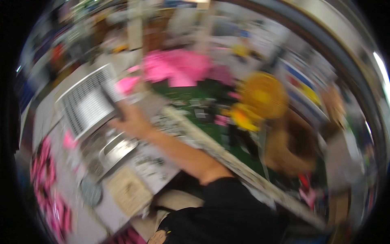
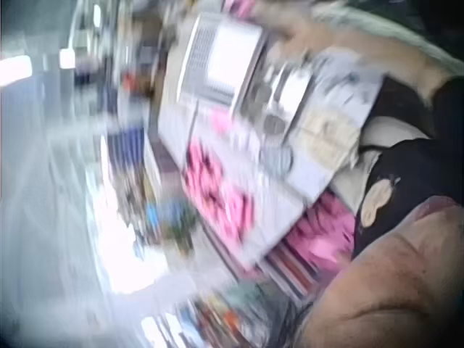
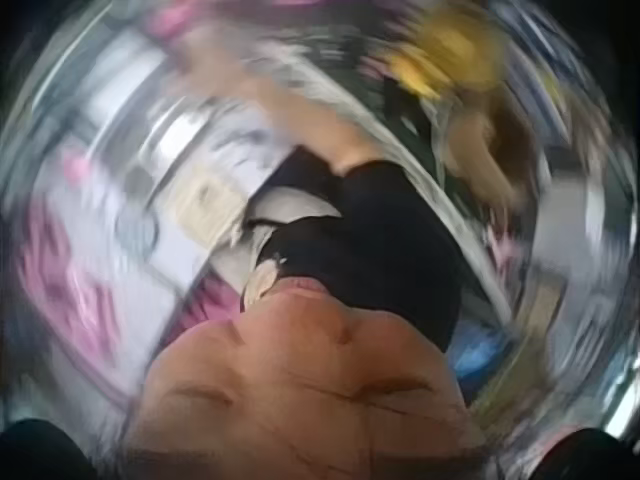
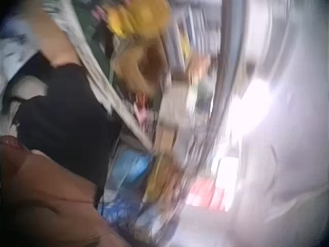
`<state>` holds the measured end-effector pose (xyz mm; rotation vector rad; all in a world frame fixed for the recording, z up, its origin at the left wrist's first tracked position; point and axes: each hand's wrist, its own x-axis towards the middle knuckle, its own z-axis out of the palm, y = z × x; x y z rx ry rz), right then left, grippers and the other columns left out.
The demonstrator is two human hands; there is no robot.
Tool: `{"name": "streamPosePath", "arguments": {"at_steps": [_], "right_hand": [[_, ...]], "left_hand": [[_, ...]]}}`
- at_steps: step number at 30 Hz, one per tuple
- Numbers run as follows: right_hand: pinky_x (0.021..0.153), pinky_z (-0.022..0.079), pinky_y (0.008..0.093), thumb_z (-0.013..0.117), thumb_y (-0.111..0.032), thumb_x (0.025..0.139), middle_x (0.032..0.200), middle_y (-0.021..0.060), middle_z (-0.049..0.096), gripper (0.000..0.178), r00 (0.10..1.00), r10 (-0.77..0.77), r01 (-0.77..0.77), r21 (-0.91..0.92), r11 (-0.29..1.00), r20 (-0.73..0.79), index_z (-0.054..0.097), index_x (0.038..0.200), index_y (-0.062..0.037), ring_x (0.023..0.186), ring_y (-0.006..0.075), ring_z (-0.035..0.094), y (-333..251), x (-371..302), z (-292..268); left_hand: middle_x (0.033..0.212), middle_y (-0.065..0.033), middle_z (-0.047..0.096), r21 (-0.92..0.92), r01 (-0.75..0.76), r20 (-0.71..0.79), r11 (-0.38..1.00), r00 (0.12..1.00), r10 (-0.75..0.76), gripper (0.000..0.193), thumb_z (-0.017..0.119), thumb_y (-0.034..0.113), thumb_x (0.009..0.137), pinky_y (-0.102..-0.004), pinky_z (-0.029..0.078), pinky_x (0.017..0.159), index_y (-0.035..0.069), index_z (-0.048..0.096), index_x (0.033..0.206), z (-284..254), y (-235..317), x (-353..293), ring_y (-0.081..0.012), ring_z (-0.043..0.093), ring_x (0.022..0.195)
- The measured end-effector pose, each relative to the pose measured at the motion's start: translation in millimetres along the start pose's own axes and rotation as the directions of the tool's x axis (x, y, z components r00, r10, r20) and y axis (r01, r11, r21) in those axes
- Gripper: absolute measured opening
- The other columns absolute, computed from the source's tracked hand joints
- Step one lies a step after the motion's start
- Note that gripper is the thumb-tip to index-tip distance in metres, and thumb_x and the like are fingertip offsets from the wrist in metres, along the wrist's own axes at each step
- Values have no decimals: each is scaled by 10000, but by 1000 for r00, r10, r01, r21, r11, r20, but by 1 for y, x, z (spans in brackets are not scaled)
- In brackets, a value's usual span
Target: Assembling components into a pink plastic housing and soldering wires.
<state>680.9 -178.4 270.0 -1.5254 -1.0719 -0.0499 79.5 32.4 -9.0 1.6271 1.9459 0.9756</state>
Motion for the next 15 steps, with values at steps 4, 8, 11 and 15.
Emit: {"name": "streamPosePath", "arguments": {"at_steps": [4,8,11,15], "right_hand": [[874,527,452,809,-226,731,1004,259,676,551,992,-93,90,-40,995,-88,586,1163,33,962,364,684,60,5,23],[850,527,453,814,-186,702,999,235,687,509,991,133,-130,-67,989,33,591,1119,3,962,397,681,45,-7,34],[841,525,474,789,-177,694,999,260,676,546,997,59,-62,-63,996,-46,563,1159,-1,979,434,667,60,2,54],[814,520,506,752,-159,686,940,276,651,520,995,-14,9,-47,999,-99,531,1129,-1,941,473,647,58,15,70]], "left_hand": [[1246,-130,606,-200,-352,234,914,889,393,419,630,306,985,-427,457,1001,-2,591,1266,115,177,12,-281,588,1115],[1263,-132,598,-325,-489,346,809,735,583,435,626,321,984,-450,454,1007,9,579,1284,167,276,7,-292,582,1132],[1276,-133,592,-396,-544,414,740,613,673,448,623,332,984,-468,452,1011,17,570,1298,206,328,-11,-300,578,1144],[1294,-134,584,-450,-567,495,690,485,721,465,619,347,983,-491,450,1017,28,557,1316,247,370,-35,-310,572,1161]]}}
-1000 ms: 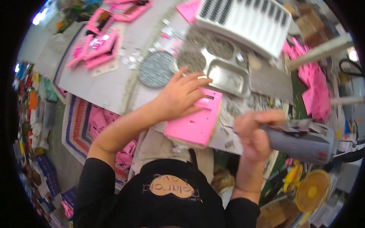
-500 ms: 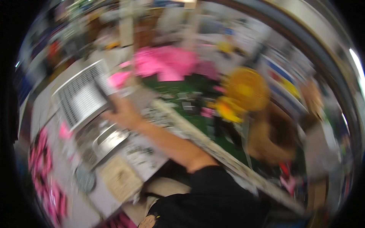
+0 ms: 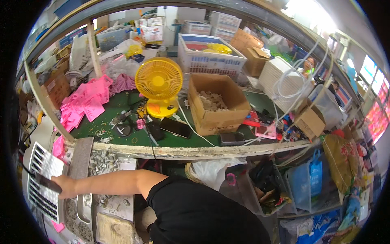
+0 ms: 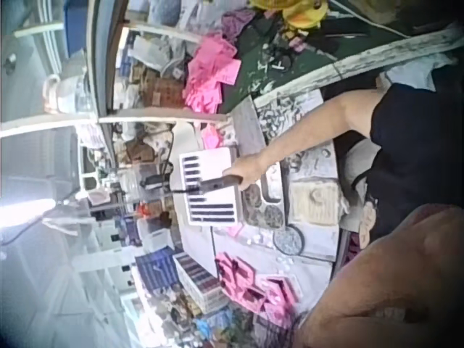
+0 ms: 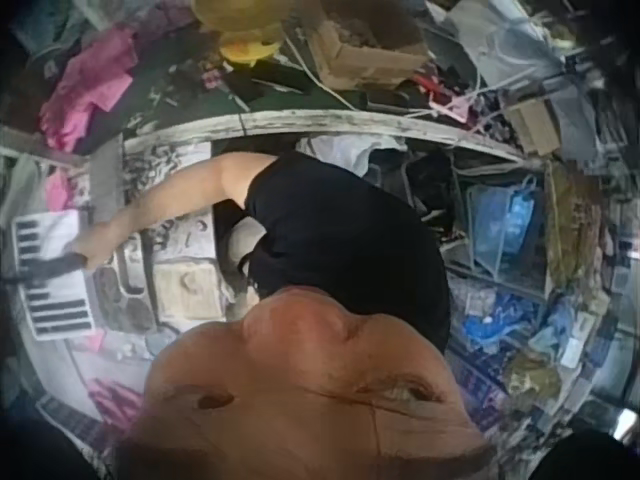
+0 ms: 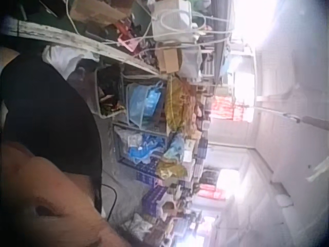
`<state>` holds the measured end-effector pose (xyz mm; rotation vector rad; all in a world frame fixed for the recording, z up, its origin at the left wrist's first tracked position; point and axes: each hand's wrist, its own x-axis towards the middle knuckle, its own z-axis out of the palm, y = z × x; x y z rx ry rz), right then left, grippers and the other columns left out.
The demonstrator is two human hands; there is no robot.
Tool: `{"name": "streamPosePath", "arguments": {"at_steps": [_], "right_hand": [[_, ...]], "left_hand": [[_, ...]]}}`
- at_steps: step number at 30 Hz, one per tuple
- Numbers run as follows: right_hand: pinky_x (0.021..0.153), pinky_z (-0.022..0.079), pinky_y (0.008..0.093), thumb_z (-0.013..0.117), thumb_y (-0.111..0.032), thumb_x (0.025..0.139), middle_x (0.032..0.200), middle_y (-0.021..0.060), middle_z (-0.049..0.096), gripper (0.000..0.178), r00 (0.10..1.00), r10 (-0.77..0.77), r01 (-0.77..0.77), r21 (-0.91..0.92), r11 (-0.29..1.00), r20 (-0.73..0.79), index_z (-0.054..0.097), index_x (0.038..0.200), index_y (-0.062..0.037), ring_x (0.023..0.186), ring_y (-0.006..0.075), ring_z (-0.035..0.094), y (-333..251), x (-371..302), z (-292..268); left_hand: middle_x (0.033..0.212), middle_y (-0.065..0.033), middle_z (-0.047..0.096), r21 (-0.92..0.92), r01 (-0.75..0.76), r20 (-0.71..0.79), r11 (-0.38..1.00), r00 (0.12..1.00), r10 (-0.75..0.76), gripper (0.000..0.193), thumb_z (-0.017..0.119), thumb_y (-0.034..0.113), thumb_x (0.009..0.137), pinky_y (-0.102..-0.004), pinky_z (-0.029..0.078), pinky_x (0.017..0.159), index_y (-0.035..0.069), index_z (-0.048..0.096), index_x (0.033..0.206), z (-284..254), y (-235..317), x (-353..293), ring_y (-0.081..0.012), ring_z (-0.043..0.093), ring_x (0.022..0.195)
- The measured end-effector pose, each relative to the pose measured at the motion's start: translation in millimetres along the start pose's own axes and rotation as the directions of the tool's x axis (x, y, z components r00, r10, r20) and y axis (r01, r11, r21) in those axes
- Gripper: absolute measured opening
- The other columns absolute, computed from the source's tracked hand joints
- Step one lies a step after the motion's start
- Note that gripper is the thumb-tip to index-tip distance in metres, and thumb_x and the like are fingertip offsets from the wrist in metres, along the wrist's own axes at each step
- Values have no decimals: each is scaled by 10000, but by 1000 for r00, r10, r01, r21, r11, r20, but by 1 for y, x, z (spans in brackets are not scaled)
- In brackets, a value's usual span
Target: Assembling components into a pink plastic housing and soldering wires.
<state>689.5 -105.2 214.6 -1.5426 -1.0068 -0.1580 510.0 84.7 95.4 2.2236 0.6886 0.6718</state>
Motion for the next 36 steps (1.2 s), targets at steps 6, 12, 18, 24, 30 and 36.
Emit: {"name": "streamPosePath", "arguments": {"at_steps": [6,12,18,24,30,36], "right_hand": [[806,522,510,768,-149,639,918,243,674,498,988,144,-141,-53,989,63,568,1080,-28,923,459,660,-5,-1,1],[766,528,487,781,-136,616,865,231,670,515,991,112,-112,6,994,67,557,1062,-10,883,450,663,-9,-4,-8],[770,527,479,791,-143,633,881,223,674,504,989,119,-123,37,992,91,562,1061,-7,887,439,667,-4,-10,-14],[884,512,473,775,-181,680,1041,234,665,692,976,165,-170,31,985,142,527,1309,-33,1006,422,645,-6,-5,-24],[998,436,418,763,-130,817,1240,141,619,583,975,-202,208,62,976,-90,567,1357,-27,1156,332,542,-82,-51,-40],[869,538,295,618,-280,1035,1064,66,709,388,445,90,-732,304,610,891,618,1321,-17,956,114,656,-94,-153,28]], "left_hand": [[1319,-136,571,-34,-85,192,996,977,90,492,613,369,982,-526,446,1025,44,538,1344,65,41,25,-326,563,1187],[1345,-138,559,-33,-98,245,995,964,103,519,607,391,981,-561,442,1033,60,520,1371,79,52,35,-341,554,1212],[1371,-140,547,-19,-69,197,997,978,71,546,601,413,980,-595,439,1041,77,501,1399,61,43,35,-357,544,1238],[1397,-141,535,-39,62,-111,997,992,-66,574,595,435,979,-630,435,1050,93,482,1426,-46,-24,35,-372,535,1263],[1423,-143,523,-330,162,-736,930,573,-361,602,589,457,978,-665,431,1058,110,463,1454,-310,-100,-151,-388,526,1288],[1449,-145,510,-826,-456,-562,331,707,-430,631,583,480,977,-700,428,1066,126,445,1481,-266,12,-261,-403,517,1314]]}}
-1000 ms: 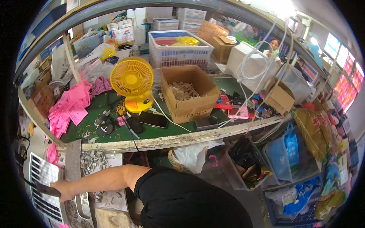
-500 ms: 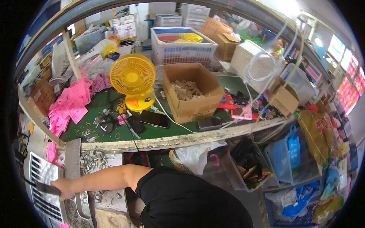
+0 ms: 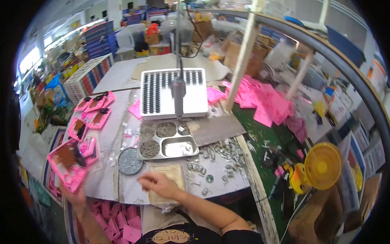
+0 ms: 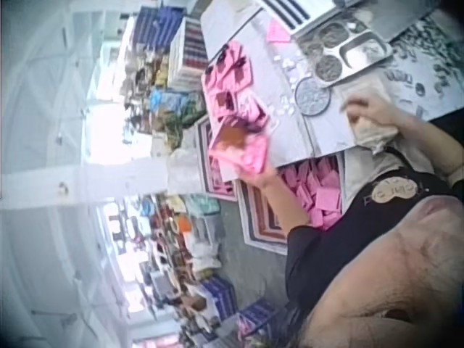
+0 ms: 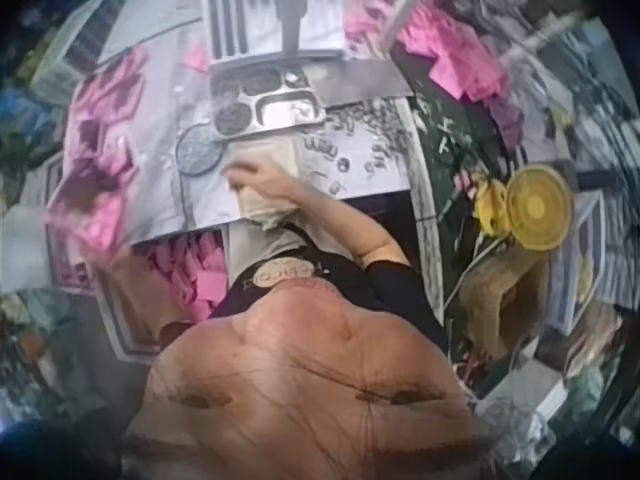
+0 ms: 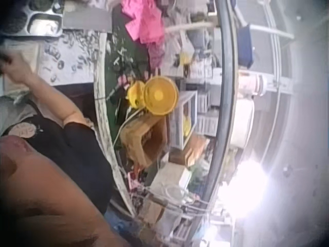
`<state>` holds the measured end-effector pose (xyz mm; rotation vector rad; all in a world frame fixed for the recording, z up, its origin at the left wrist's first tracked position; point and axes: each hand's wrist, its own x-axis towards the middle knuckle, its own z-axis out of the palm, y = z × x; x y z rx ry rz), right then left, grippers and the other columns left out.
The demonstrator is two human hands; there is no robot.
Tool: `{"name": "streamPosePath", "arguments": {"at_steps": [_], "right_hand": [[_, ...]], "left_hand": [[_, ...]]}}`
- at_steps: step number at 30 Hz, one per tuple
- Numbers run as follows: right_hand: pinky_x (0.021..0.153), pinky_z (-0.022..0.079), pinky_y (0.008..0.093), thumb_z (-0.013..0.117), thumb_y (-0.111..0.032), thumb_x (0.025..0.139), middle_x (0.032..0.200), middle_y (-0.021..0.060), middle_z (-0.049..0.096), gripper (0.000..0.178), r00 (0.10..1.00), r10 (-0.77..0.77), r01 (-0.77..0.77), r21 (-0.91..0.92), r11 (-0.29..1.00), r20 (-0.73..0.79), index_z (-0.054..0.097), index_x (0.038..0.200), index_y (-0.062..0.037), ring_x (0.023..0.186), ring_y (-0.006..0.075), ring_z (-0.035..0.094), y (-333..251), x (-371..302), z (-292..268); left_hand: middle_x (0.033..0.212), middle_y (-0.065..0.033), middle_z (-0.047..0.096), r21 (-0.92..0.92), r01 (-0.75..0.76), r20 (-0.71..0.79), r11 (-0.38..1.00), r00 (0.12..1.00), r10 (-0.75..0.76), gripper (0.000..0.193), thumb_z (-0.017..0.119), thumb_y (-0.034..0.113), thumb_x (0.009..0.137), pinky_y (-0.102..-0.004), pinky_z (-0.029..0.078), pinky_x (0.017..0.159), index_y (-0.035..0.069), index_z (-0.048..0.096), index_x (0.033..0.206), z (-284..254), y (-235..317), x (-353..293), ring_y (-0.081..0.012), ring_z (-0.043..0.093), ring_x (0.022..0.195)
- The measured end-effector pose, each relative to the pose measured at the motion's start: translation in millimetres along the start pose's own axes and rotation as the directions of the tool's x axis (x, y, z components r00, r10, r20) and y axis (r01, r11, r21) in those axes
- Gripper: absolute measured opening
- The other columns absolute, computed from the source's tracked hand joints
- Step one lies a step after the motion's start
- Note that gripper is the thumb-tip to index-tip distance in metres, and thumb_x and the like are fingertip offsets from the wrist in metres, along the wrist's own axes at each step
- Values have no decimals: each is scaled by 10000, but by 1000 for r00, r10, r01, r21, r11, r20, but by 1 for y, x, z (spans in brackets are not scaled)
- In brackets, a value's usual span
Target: Assembling components into a pink plastic housing and soldering wires.
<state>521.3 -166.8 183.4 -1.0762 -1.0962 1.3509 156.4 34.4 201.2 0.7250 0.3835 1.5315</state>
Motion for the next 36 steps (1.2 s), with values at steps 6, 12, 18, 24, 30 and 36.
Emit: {"name": "streamPosePath", "arguments": {"at_steps": [6,12,18,24,30,36], "right_hand": [[1024,471,359,564,-276,1051,1289,118,607,466,981,-185,184,14,983,64,505,1419,5,1171,216,592,68,-1,47],[1074,450,371,618,-209,999,1322,103,584,482,959,-154,211,238,948,-236,497,1419,-3,1220,205,574,72,-54,7],[999,535,403,700,-310,953,1271,124,627,546,914,14,160,391,906,-406,513,1369,-9,1138,220,649,15,-83,-28],[599,414,282,569,-323,1047,738,-11,589,370,890,-45,-58,-209,976,-453,639,872,-5,695,60,491,24,-75,-37],[535,444,484,658,-368,956,629,211,596,425,865,-202,-315,-812,491,-458,636,673,-51,605,414,616,27,-64,-63],[522,427,461,695,-341,901,662,179,646,288,902,-240,-245,-884,399,-358,725,838,-61,541,330,615,59,-42,-77]], "left_hand": [[1510,-169,465,-467,543,168,698,829,-533,781,525,589,949,-726,420,1033,142,342,1563,139,-80,-135,-432,542,1260],[1499,-173,491,69,750,354,658,599,-719,733,481,541,996,-508,632,758,115,314,1568,102,-121,-171,-365,639,1190],[1353,-175,484,530,461,230,712,730,-644,711,558,134,997,-297,607,688,60,169,1588,92,-104,-142,-211,641,977],[998,-83,657,754,230,353,615,647,-676,686,561,59,1007,-272,531,700,0,202,1589,119,-126,-157,-132,666,818],[818,-163,686,959,-220,281,179,651,-705,782,708,238,903,-377,558,692,-11,329,1540,118,-155,-142,-294,717,762],[838,-92,720,782,-577,552,235,468,-690,304,726,362,839,-455,560,677,316,736,1140,76,-180,-132,-335,703,794]]}}
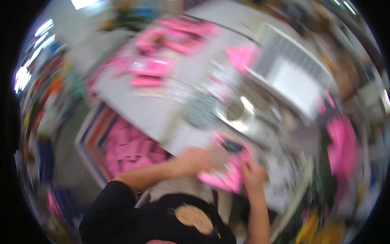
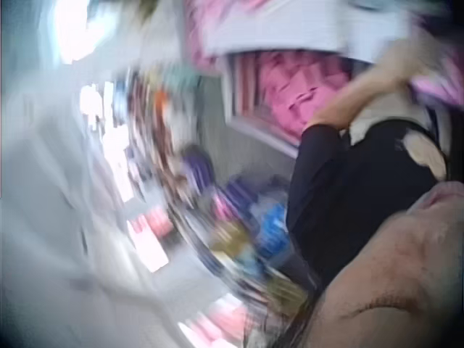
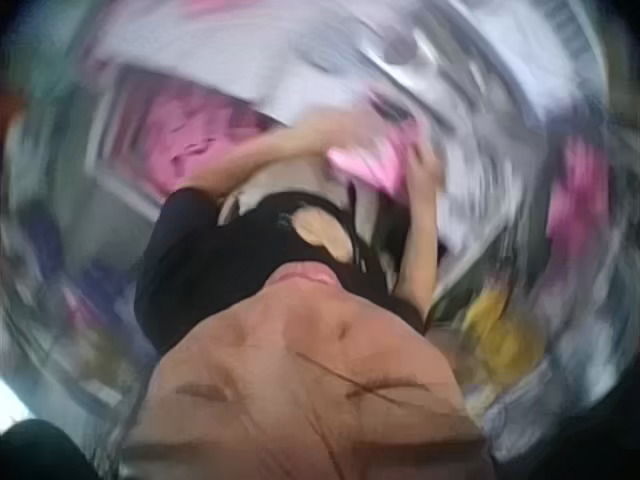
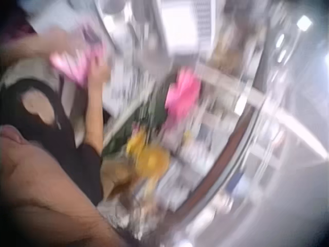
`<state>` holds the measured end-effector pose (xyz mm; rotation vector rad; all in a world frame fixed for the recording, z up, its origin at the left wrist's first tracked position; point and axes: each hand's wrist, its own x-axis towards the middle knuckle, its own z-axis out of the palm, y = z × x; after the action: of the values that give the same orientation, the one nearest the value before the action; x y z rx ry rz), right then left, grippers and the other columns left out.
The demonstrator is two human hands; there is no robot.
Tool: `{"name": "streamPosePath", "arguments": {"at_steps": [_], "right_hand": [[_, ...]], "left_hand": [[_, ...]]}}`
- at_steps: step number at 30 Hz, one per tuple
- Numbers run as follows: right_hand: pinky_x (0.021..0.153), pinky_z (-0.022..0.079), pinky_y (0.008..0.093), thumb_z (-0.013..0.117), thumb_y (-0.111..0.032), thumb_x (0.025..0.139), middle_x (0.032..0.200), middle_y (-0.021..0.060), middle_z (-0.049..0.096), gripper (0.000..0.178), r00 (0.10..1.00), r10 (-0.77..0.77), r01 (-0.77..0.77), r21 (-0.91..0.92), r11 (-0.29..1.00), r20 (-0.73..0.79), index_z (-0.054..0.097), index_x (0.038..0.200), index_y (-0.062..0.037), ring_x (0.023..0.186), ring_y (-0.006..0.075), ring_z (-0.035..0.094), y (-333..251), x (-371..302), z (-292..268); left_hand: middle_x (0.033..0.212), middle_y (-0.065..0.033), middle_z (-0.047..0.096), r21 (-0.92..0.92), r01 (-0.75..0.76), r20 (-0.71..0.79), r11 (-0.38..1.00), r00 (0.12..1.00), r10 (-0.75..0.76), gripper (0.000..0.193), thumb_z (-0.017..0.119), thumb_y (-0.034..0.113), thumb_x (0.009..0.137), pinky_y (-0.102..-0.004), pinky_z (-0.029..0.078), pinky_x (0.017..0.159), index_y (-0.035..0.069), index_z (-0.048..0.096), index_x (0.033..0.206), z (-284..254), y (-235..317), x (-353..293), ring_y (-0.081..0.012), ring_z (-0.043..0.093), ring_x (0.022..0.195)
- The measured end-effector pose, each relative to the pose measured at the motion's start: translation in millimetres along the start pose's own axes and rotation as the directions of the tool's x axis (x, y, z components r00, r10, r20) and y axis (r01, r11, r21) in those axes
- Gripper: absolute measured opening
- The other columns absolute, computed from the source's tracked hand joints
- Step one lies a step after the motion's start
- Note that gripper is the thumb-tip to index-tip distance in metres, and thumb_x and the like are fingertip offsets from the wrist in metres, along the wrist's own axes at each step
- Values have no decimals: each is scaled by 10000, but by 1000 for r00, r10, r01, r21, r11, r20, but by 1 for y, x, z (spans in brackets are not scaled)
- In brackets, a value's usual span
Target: Assembling components into a pink plastic housing and soldering wires.
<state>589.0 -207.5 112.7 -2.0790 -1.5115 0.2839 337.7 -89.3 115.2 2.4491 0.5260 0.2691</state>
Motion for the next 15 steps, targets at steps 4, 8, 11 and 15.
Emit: {"name": "streamPosePath", "arguments": {"at_steps": [4,8,11,15], "right_hand": [[640,522,456,627,-487,953,813,202,741,455,987,25,-27,14,1000,157,776,1130,-96,709,354,701,60,5,6],[631,502,466,606,-451,977,781,225,704,433,988,-122,135,-144,980,94,770,1075,-63,648,376,654,60,10,-1],[646,504,491,583,-473,992,795,244,702,466,998,-49,52,-70,996,47,771,1070,-54,657,411,644,27,2,-10],[710,506,523,545,-535,1008,821,269,705,535,998,-64,64,-15,998,15,758,1165,-70,722,416,664,13,10,-6]], "left_hand": [[779,-124,701,-98,103,-76,990,991,-111,486,730,426,841,-476,553,642,148,597,1216,-7,8,30,-370,697,747],[731,-163,652,-12,55,-227,998,972,-56,703,758,338,841,-511,513,628,86,422,1405,19,-4,20,-407,670,718],[726,-163,633,-41,69,-292,997,953,-78,749,746,289,845,-511,507,636,91,392,1474,28,-7,20,-401,656,705],[762,-179,648,-78,182,-216,980,957,-194,729,703,260,849,-493,525,665,100,392,1489,17,-20,38,-382,676,747]]}}
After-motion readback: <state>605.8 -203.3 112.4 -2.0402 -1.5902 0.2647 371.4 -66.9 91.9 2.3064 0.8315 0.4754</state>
